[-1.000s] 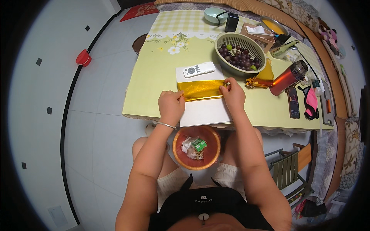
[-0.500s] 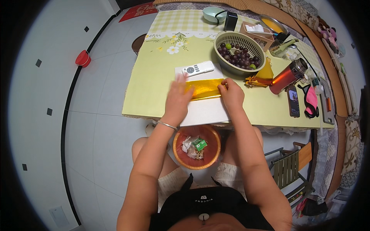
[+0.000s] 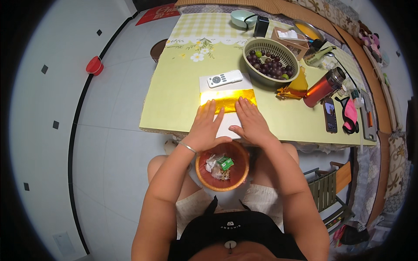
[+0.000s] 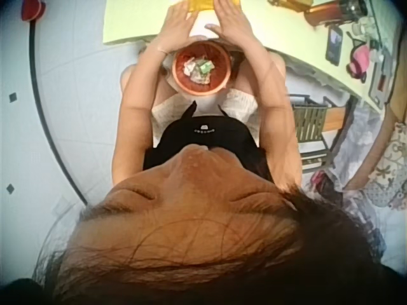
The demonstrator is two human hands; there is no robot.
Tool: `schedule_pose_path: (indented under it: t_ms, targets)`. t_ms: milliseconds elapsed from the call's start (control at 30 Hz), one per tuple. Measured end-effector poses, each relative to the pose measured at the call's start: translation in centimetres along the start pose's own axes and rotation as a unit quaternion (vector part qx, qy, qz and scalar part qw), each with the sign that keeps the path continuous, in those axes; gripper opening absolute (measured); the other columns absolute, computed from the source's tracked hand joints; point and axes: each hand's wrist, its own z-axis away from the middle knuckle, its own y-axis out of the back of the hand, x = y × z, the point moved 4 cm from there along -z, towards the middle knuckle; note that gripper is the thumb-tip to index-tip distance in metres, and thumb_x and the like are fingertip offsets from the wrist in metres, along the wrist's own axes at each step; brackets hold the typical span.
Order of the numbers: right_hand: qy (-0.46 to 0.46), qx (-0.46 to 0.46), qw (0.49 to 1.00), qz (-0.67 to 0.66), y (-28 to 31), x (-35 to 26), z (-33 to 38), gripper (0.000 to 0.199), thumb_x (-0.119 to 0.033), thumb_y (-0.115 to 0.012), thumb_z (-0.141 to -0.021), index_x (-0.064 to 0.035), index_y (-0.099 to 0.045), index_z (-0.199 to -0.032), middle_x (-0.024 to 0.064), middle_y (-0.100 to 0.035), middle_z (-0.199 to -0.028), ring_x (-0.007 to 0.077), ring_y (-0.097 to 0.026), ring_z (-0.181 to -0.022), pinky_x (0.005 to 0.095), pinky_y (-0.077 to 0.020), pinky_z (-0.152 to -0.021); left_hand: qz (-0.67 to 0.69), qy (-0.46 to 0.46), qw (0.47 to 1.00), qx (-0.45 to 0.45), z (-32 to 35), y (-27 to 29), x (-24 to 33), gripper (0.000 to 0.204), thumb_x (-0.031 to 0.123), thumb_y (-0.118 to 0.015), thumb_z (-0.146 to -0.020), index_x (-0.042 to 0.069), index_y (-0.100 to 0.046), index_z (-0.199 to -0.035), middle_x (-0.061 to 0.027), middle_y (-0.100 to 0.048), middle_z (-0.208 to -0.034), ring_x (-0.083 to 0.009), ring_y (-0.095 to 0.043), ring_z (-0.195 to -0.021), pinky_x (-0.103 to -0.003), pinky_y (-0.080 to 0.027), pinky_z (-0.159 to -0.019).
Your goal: The person sits on the floor and folds a sheet of gold-colored paper over a white rectangular card. They repeatedly fold the paper edges over the card, smooth the creases, and adjust the alignment. The person handles the paper and card by hand, creating a wrapped package.
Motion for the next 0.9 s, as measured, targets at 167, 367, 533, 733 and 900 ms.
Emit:
schedule_pose_path:
  t_ms: [167, 367, 533, 733, 900]
  targets:
    - [-0.066, -0.021, 0.998, 0.002, 1.2, 3.4, 2.1, 0.092, -0.059, -0.054, -0.095, 0.0032, -0.024, -0.156, 0.0244, -0.024, -0.162, 0.0344, -0.020, -0.153, 0.0468, -0.0166, -0.124, -0.007, 0.060, 0.997, 0.049, 1.9, 0.5, 0.0, 0.098, 0.065, -0.063, -0.086, -0.010, -0.039, -0.145, -0.0365, -0.030, -0.153, -0.0465, -0.026, -0.147, -0.056, -0.019, -0.120]
    - [-0.081, 0.235, 0.968, -0.042, 3.5, 3.7, 1.1, 0.048, -0.021, -0.070, -0.090, 0.0083, -0.056, -0.126, 0.0261, -0.053, -0.141, 0.0387, -0.053, -0.128, 0.0446, -0.0420, -0.108, 0.070, 0.104, 0.975, 0.186, -1.5, 1.7, -3.8, 0.035, 0.027, -0.078, -0.078, 0.002, -0.069, -0.101, -0.0219, -0.065, -0.108, -0.0401, -0.060, -0.106, -0.050, -0.046, -0.097]
    - [-0.119, 0.206, 0.899, -0.367, 1.8, 3.7, -3.1, 0.036, -0.005, -0.060, -0.094, 0.0049, -0.058, -0.128, 0.0159, -0.068, -0.088, 0.0262, -0.067, -0.075, 0.0345, -0.0546, -0.072, 0.133, 0.140, 0.924, 0.331, -3.7, 1.9, -7.2, 0.020, 0.006, -0.076, -0.075, 0.004, -0.070, -0.093, -0.0138, -0.065, -0.100, -0.0333, -0.059, -0.100, -0.044, -0.048, -0.092]
    - [-0.241, 0.098, 0.795, -0.548, -0.2, 4.9, -4.4, 0.047, -0.004, -0.057, -0.097, 0.0066, -0.045, -0.141, 0.0080, -0.063, -0.073, 0.0123, -0.061, -0.054, 0.0253, -0.0496, -0.049, 0.152, 0.229, 0.935, 0.225, -5.3, 1.2, -9.5, 0.015, 0.002, -0.072, -0.077, 0.008, -0.071, -0.090, -0.0120, -0.065, -0.098, -0.0338, -0.058, -0.101, -0.043, -0.049, -0.090]
    - [-0.236, 0.098, 0.771, -0.583, -0.6, 5.0, -4.2, 0.051, -0.003, -0.056, -0.098, 0.0079, -0.039, -0.145, 0.0088, -0.063, -0.074, 0.0130, -0.062, -0.054, 0.0241, -0.0499, -0.049, 0.106, 0.244, 0.950, 0.165, -5.9, 1.3, -9.6, 0.009, 0.003, -0.071, -0.078, 0.006, -0.070, -0.087, -0.0139, -0.064, -0.095, -0.0341, -0.058, -0.100, -0.043, -0.049, -0.087]
